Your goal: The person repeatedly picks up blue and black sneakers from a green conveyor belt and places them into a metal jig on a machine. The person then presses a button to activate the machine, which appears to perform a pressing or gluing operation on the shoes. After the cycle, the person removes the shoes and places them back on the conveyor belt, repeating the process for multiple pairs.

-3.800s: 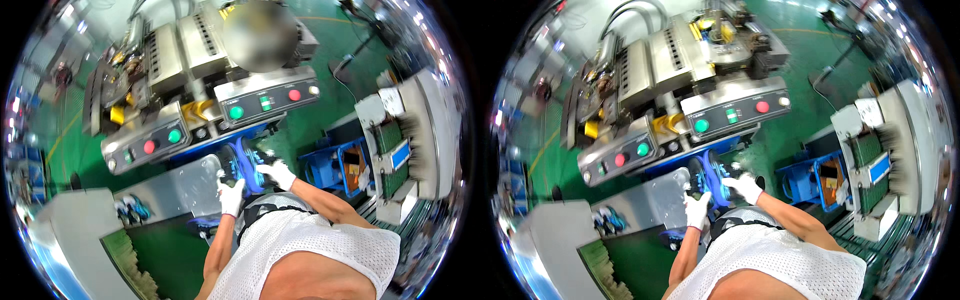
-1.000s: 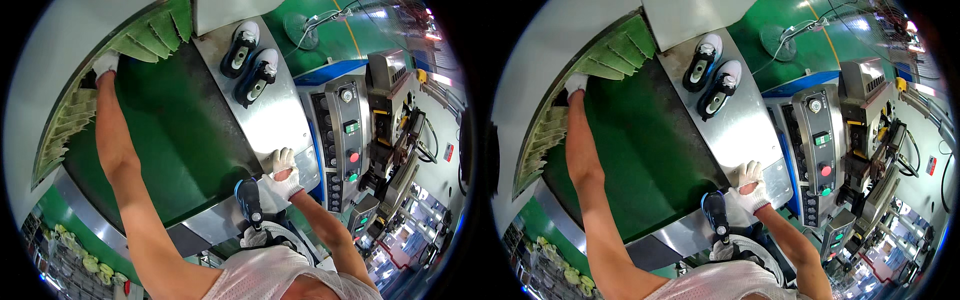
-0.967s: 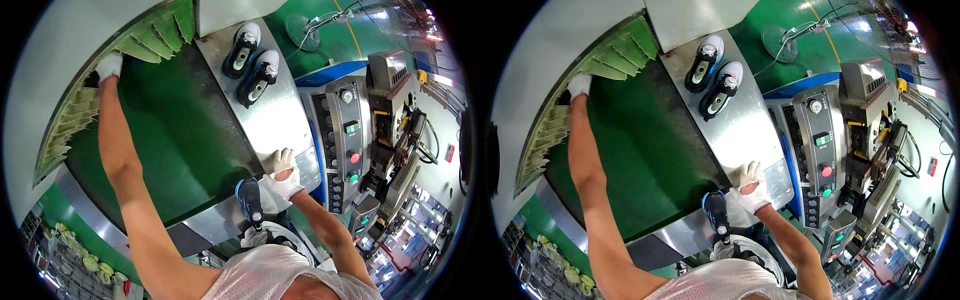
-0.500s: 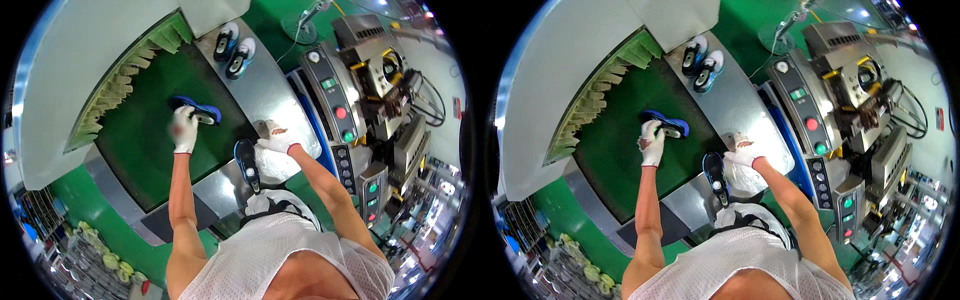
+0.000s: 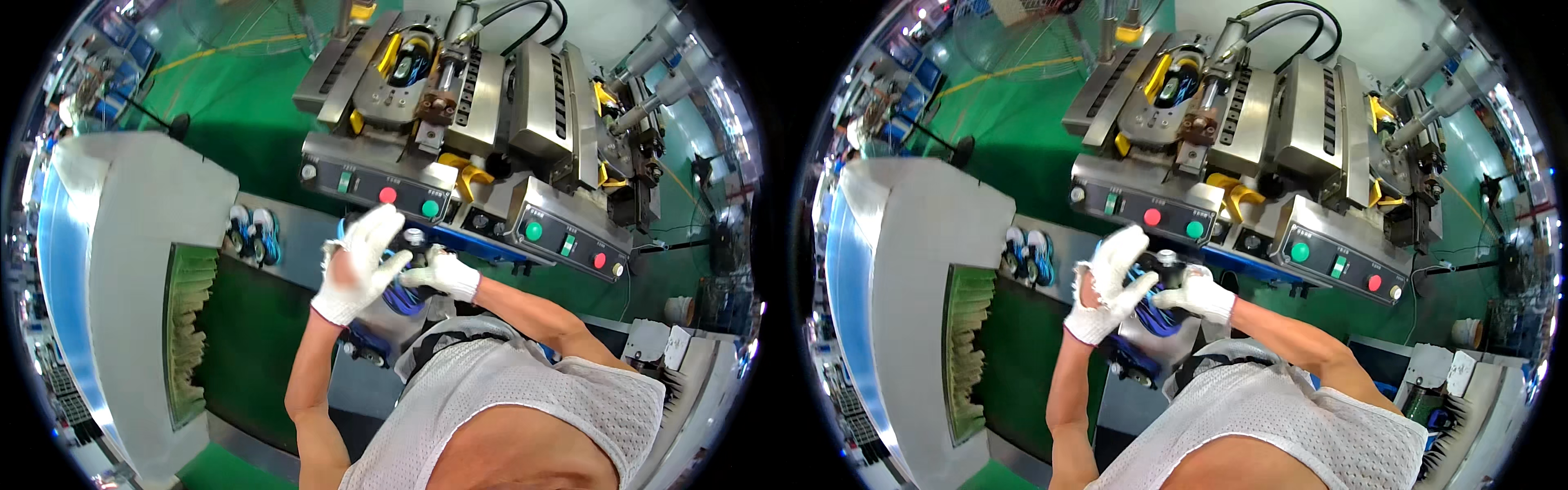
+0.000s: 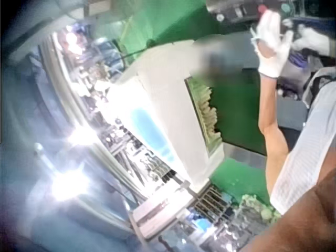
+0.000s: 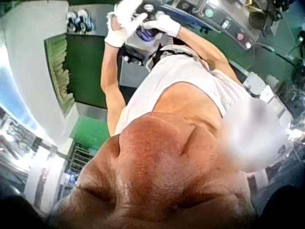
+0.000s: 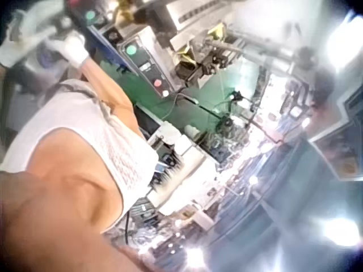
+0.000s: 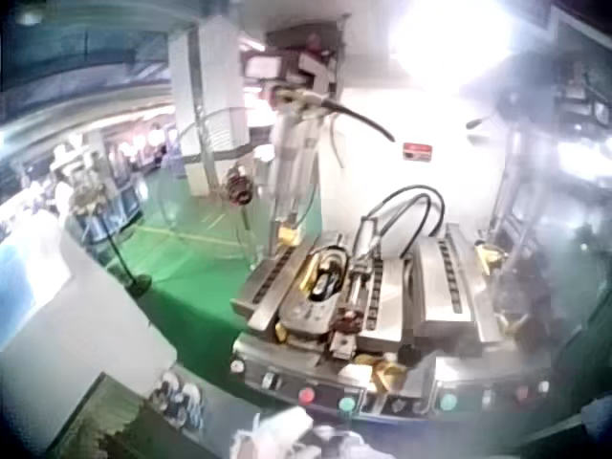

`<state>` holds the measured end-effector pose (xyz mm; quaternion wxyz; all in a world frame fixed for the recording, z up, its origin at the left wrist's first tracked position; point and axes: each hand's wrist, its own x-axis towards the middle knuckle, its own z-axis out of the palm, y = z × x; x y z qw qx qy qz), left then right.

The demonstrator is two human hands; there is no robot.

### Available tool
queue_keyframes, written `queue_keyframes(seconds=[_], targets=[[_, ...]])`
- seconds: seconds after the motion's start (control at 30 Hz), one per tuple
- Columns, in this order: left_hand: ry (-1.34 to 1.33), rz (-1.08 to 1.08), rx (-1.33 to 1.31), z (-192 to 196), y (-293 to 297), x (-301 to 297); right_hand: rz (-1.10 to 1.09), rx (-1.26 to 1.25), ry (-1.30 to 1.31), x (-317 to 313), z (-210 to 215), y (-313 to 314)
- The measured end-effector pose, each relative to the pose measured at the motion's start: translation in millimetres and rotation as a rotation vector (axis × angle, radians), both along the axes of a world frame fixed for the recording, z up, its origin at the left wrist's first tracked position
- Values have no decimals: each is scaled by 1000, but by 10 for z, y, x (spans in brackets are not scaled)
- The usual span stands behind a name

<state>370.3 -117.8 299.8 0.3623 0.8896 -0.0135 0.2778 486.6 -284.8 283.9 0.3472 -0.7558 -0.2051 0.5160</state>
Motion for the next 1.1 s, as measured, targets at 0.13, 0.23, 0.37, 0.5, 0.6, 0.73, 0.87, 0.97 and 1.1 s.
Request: queue_keyframes(seconds=[0.13, 0.23, 0.37, 0.5, 0.6, 0.73, 0.87, 0.97, 1.1], targets=[[-12, 203, 86, 438, 374, 1169, -487, 418, 560, 492, -232, -823], [21, 249, -160, 287, 777, 2171, -637, 519, 615, 756, 85, -1076], [222, 292, 167, -180, 1349, 3466, -731, 502, 576, 1046, -40, -1398], [412, 404, 192, -680, 1318, 4450, -857, 598, 564, 1208, 64, -1656], [375, 595, 155, -1489, 1732, 4565, -659, 596, 201, 1222, -175, -1840], [629, 564, 42, -879, 1674, 4765, -765, 499, 176, 1238, -231, -1770], [489, 566, 19, -30, 1547, 4270, -976, 597, 375, 1310, 100, -1338], [303, 601, -4, 356, 1354, 3479, -962, 708, 409, 1356, 279, -1064], [178, 620, -152, 348, 1058, 2119, -862, 627, 428, 1610, 448, -328]])
